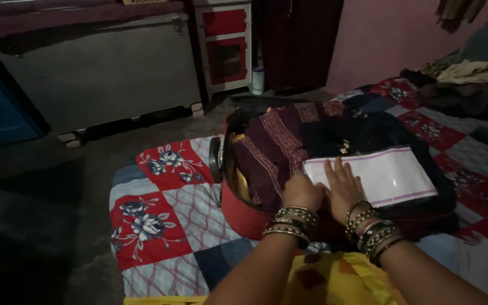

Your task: The person unzips and opens a red suitcase on a bed and removes several pieces of folded clothing, placing them individually onto the bed surface.

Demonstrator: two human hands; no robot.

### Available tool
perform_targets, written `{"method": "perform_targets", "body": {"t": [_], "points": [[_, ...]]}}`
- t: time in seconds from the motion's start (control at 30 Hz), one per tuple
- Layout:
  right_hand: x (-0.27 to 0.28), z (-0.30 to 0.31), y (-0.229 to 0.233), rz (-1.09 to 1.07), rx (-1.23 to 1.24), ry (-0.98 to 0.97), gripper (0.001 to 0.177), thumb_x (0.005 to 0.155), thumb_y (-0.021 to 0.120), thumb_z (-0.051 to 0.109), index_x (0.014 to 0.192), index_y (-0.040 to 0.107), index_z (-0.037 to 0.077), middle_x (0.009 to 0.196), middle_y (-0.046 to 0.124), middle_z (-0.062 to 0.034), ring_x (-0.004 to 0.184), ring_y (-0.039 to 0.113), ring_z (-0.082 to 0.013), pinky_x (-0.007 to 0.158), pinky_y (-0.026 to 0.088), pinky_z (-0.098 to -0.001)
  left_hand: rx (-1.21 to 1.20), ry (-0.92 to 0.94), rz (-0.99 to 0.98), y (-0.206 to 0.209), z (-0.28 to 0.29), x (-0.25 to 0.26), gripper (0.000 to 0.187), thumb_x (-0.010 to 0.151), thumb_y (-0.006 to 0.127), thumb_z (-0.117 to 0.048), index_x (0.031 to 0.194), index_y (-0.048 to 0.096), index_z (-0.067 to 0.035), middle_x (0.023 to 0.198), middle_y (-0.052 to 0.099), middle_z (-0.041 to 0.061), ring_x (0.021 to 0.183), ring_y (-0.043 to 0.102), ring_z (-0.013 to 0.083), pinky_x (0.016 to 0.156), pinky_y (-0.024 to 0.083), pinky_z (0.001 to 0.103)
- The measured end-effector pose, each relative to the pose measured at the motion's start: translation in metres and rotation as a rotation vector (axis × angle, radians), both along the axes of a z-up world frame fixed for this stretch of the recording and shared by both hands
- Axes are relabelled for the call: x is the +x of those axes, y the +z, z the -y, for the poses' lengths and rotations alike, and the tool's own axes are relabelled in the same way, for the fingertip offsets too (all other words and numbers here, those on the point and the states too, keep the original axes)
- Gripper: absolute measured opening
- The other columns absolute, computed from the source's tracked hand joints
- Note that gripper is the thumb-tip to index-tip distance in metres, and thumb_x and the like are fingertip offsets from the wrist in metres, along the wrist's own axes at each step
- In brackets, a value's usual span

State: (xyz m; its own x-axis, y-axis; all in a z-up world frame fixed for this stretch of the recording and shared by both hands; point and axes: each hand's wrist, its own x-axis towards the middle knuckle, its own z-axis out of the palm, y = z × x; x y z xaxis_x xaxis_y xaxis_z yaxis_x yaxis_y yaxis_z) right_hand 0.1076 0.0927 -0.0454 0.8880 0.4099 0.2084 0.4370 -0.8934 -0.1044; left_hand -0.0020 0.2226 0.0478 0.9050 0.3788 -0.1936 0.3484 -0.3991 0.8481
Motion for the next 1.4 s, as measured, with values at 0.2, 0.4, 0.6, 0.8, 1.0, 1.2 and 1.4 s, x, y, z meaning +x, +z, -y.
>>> {"method": "perform_targets", "body": {"t": [0.2, 0.4, 0.6, 0.8, 1.0, 1.2, 1.4], "points": [[0.001, 0.016, -0.025, 0.084, 0.231, 0.13, 0.077, 0.097, 0.055, 0.029, 0.16, 0.012, 0.019, 0.169, 0.006, -0.0092, 0.155, 0.006, -0.0322, 0.123, 0.01, -0.0551, -0.017, 0.083, 0.013, -0.006, 0.027, 0.008, 0.064, 0.092, 0.074, -0.021, 0.144, 0.045, 0.003, 0.142, 0.048, 0.029, 0.126, 0.058, 0.0419, 0.103, 0.053, 0.044], [-0.012, 0.02, -0.03, 0.219, 0.633, 0.261, 0.062, 0.103, 0.046, 0.015, 0.162, 0.027, 0.016, 0.168, 0.031, -0.0125, 0.156, 0.028, -0.0296, 0.125, 0.017, -0.0508, -0.361, 0.258, 0.032, -0.026, 0.023, 0.034, 0.054, 0.081, 0.079, -0.024, 0.126, 0.064, 0.001, 0.123, 0.071, 0.022, 0.111, 0.074, 0.0321, 0.097, 0.059, 0.039], [-0.025, 0.022, -0.015, 0.114, 0.929, 0.29, 0.06, 0.104, 0.044, 0.011, 0.162, 0.029, 0.013, 0.164, 0.04, -0.0121, 0.152, 0.037, -0.0277, 0.121, 0.03, -0.0353, -0.171, 0.034, 0.118, -0.056, 0.031, 0.053, 0.044, 0.079, 0.081, -0.03, 0.116, 0.074, -0.006, 0.111, 0.077, 0.016, 0.102, 0.076, 0.03, 0.091, 0.058, 0.038], [-0.011, 0.026, -0.026, 0.084, 1.145, 0.242, 0.057, 0.103, 0.051, 0.014, 0.158, 0.038, 0.01, 0.162, 0.043, -0.0167, 0.151, 0.039, -0.0305, 0.121, 0.029, -0.0377, -0.209, -0.016, 0.453, -0.076, 0.033, 0.068, 0.032, 0.079, 0.08, -0.018, 0.106, 0.07, -0.004, 0.104, 0.079, 0.018, 0.095, 0.076, 0.027, 0.085, 0.059, 0.037], [-0.002, 0.039, -0.032, 0.233, 1.219, -0.167, 0.064, 0.097, 0.058, 0.019, 0.157, 0.04, 0.006, 0.161, 0.039, -0.0223, 0.148, 0.038, -0.0363, 0.119, 0.03, -0.0414, -0.413, 0.113, 0.628, -0.042, 0.012, 0.062, 0.021, 0.087, 0.072, -0.013, 0.105, 0.065, -0.005, 0.095, 0.075, 0.012, 0.082, 0.069, 0.0211, 0.075, 0.057, 0.036], [0.028, 0.049, -0.035, 0.209, 1.185, -0.208, 0.062, 0.096, 0.061, 0.025, 0.151, 0.043, 0.003, 0.157, 0.042, -0.0229, 0.14, 0.045, -0.0356, 0.11, 0.043, -0.0411, -0.885, -0.036, 0.717, 0.0, -0.005, 0.048, 0.013, 0.096, 0.064, -0.015, 0.102, 0.059, -0.006, 0.093, 0.068, 0.004, 0.077, 0.061, 0.014, 0.07, 0.054, 0.031], [0.043, 0.054, -0.008, 0.189, 1.204, -0.26, 0.052, 0.095, 0.062, 0.03, 0.137, 0.06, 0.0, 0.131, 0.068, -0.021, 0.121, 0.064, -0.0326, 0.102, 0.049, -0.042, -0.914, -0.139, 0.719, 0.025, 0.006, 0.02, 0.013, 0.096, 0.063, -0.015, 0.106, 0.058, -0.009, 0.093, 0.065, 0.002, 0.08, 0.062, 0.0113, 0.073, 0.054, 0.028]]}}
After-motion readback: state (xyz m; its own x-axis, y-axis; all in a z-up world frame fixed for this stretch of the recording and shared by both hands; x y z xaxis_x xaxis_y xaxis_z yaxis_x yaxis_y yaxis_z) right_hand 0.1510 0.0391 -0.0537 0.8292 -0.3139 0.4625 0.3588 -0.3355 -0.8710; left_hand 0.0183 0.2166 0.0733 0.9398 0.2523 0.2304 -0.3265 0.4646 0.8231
